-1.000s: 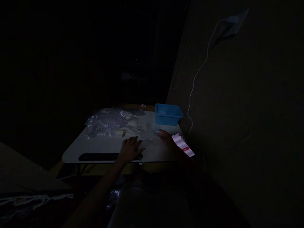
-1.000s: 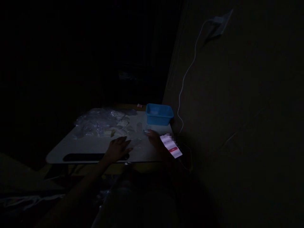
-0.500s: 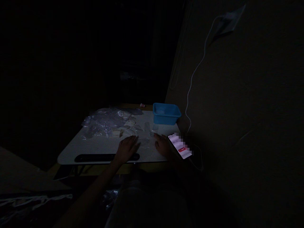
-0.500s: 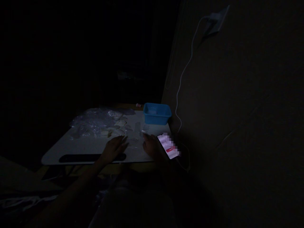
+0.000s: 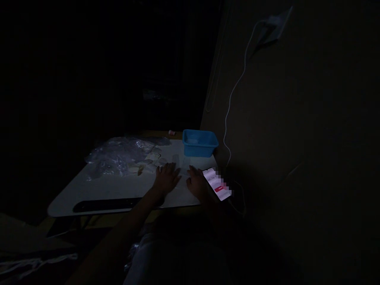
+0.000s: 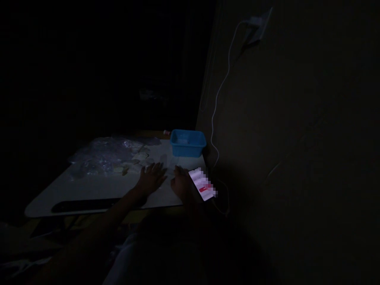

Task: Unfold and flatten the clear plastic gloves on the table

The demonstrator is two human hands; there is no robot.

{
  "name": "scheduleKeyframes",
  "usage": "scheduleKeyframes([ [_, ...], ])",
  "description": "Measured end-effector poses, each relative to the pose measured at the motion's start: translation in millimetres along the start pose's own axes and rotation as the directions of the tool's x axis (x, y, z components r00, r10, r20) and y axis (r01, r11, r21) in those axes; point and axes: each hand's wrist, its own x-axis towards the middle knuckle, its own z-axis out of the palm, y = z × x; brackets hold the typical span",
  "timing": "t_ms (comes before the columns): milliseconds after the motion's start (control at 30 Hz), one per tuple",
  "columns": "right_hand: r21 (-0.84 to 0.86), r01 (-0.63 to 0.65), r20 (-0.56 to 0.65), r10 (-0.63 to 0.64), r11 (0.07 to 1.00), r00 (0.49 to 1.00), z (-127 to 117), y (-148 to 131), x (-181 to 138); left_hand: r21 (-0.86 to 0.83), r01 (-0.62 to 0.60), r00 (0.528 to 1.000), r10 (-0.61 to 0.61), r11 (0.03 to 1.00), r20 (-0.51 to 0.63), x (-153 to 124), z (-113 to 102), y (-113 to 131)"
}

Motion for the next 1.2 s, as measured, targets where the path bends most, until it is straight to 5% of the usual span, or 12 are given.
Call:
scheduleKeyframes([
  [400,0.016,-0.029,0.009,0.029,0.999,1.0,-1.1,-0.8,1.1,0.006,0.01,1.0,-0.01,1.0,-0.01,1.1,-6.6,-12.2],
  [733,-0.002,-0.038,0.011,0.038,0.999,0.999,1.9,-0.2,1.1,-0.06,-0.016,0.996,0.021,0.998,0.082,8.4,8.6,-13.3],
  [967,-0.02,-0.049,0.03,0.05,0.999,0.998,-2.6,-2.2,0.6,-0.136,-0.193,0.974,0.207,0.972,0.096,8.8,5.2,-8.5],
  [1200,0.033,-0.109,-0.044,0.11,0.994,0.993,1.5,0.9,0.6,-0.161,-0.2,0.966,0.222,0.967,0.132,11.5,5.2,-8.9],
])
